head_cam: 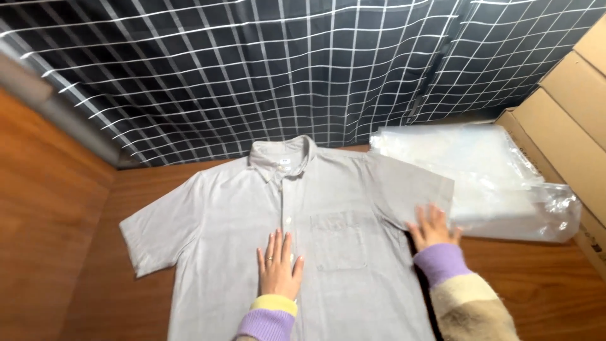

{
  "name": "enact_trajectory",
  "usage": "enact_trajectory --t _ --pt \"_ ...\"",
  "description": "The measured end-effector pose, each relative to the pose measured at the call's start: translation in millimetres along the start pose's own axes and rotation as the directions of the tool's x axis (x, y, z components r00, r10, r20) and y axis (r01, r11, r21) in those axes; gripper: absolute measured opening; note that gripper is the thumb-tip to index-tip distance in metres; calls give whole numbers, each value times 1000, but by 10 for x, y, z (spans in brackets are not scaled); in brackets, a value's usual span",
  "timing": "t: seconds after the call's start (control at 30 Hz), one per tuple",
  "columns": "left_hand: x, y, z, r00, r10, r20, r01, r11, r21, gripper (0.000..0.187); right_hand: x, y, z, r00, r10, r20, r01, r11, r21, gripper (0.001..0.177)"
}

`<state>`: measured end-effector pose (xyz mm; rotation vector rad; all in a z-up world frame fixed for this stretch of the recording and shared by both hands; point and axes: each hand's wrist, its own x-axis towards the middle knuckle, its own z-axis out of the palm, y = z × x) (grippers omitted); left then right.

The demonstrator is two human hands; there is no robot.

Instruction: Ironing a grey short-sleeved shirt on a wooden table after taking it off a clothing rack.

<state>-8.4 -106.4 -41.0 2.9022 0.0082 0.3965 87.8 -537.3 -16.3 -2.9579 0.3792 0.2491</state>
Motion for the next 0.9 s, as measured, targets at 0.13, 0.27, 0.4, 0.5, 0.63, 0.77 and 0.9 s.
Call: enact_trajectory --t 0.13,0.27,0.4,0.5,0.63,0.77,0.9 --pt "-483 -202 -307 983 -13 182 35 992 -119 83 -633 231 -37 976 192 -104 -166 962 216 80" --pt "-1280 -426 -675 938 -58 342 88 993 -72 79 -1810 -142 140 997 13 -71 24 874 485 95" --pt "-2111 -859 -758 954 206 -219 -136 945 297 80 -2690 -412 1217 932 -320 -169 349 918 187 94" --pt "-2598 -1248 -909 970 139 -200 -76 952 296 79 -3277 -529 1181 983 -183 -18 182 983 -12 84" --pt "-3004 -1662 -1112 958 54 -283 -23 993 112 69 -3631 -360 886 984 158 87 -149 984 -100 75" --pt "-3105 -1722 -1261 937 50 -347 -6 992 127 60 -3735 108 958 946 201 -256 -186 979 81 68" --pt "-3113 -1733 -1018 967 -184 -173 183 983 -23 55 -3747 394 852 946 292 -142 -245 929 276 67"
